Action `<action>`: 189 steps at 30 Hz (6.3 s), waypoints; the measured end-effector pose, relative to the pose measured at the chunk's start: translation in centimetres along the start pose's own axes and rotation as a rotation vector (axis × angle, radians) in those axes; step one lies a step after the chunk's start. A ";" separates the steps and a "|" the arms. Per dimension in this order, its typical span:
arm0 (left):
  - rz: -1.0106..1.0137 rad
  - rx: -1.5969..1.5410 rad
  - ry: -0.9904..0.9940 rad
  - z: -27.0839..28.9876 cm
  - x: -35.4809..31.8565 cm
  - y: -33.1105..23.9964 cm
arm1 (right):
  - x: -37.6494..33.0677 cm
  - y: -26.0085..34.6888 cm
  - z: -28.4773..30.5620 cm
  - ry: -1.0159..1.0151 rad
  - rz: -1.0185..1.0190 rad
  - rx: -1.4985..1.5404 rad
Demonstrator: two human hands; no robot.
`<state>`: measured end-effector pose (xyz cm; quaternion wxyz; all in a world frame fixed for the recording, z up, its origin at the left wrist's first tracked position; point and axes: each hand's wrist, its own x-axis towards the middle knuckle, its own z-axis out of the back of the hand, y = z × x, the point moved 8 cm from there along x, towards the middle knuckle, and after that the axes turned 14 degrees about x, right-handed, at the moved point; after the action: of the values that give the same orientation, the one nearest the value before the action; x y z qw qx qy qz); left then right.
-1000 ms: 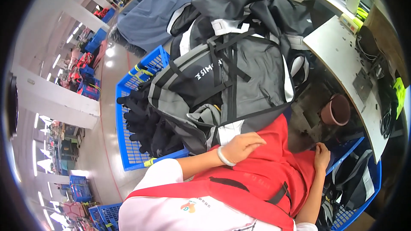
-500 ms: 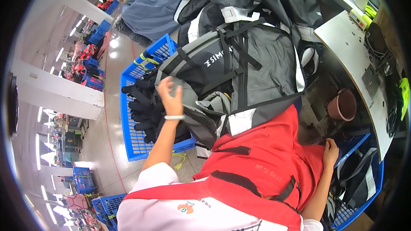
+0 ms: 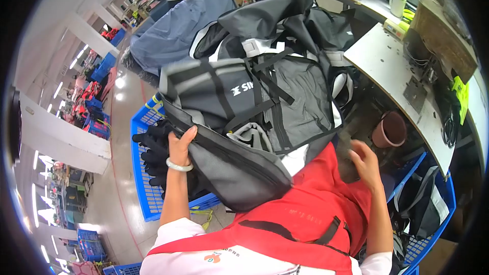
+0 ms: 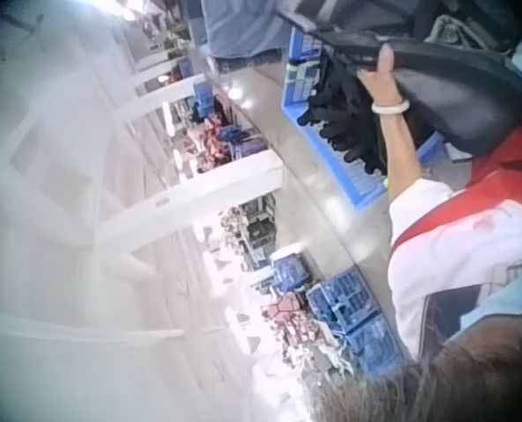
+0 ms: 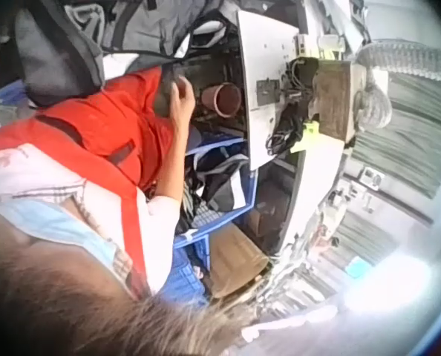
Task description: Operating an industrial sewing machine to assemble fabric bag components.
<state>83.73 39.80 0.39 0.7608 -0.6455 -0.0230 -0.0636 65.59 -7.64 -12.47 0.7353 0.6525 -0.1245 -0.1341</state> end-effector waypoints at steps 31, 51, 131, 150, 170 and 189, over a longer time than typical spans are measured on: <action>-0.978 -0.047 1.551 -26.5 -23.4 -21.2 | 0.1 19.2 -4.5 0.009 0.553 -0.112; -0.878 0.276 1.286 -40.5 -10.8 -25.1 | -0.9 3.2 4.9 -0.246 0.347 0.096; -0.116 -0.005 0.401 -15.1 12.7 -4.0 | -9.8 8.2 -5.2 0.221 -0.145 0.684; -0.781 0.382 2.143 -33.5 -26.5 -8.1 | -1.8 10.8 11.4 0.097 -0.072 -0.291; -0.939 0.212 1.569 -49.7 -10.7 -12.4 | -7.5 15.0 10.1 0.023 -0.172 -0.145; -0.556 0.187 1.391 -58.9 -1.0 -13.5 | 4.1 16.8 20.1 -0.323 0.078 -0.385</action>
<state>78.27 -20.27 3.78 0.6075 -0.3596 0.2950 -0.6439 62.75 -25.86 6.60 0.8212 0.4653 -0.2377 -0.2295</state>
